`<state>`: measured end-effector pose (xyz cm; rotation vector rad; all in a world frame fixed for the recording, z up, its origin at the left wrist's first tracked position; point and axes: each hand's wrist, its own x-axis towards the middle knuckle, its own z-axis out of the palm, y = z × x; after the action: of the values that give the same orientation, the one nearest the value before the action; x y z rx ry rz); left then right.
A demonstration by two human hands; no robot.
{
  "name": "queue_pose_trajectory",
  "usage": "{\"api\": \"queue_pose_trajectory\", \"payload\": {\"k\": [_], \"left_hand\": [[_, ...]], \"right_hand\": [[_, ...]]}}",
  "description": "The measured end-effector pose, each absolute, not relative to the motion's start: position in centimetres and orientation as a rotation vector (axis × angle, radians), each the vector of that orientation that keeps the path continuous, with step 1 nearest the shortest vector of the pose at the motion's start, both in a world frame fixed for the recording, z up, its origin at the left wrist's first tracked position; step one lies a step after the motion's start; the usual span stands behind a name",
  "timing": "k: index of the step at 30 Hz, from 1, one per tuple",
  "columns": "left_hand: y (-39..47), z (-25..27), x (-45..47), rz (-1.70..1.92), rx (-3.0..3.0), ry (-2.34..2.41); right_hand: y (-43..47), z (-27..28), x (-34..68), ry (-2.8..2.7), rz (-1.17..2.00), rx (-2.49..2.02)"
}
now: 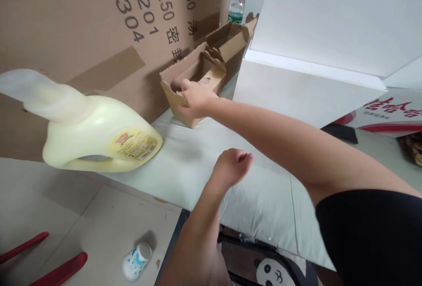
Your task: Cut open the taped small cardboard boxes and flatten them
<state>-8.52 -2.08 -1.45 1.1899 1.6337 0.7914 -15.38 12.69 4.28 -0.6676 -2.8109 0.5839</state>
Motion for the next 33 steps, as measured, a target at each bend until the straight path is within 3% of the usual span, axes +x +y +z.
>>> {"api": "queue_pose_trajectory", "payload": {"k": [7, 13, 19, 25, 30, 33], "left_hand": [[-1.7, -1.2, -5.8, 0.741, 1.425, 1.674], [-1.9, -1.2, -3.1, 0.593, 1.561, 1.571], [-1.6, -1.6, -4.1, 0.565, 1.513, 1.576], [-1.9, -1.7, -4.3, 0.632, 1.483, 1.645], [-2.0, -2.2, -4.2, 0.917, 1.568, 1.682], [-2.0, -2.3, -4.3, 0.746, 1.493, 1.613]], "right_hand": [[7.1, 5.3, -3.5, -3.123, 0.051, -0.024], [6.2, 7.6, 3.0, -3.156, -0.422, -0.067], [7.1, 9.1, 4.7, -3.126, -0.551, -0.063], [7.1, 10.1, 3.2, -2.956, -0.477, 0.008], [7.3, 10.5, 1.4, -3.133, 0.171, 0.187], [7.1, 10.7, -0.6, -3.238, 0.29, -0.217]]}}
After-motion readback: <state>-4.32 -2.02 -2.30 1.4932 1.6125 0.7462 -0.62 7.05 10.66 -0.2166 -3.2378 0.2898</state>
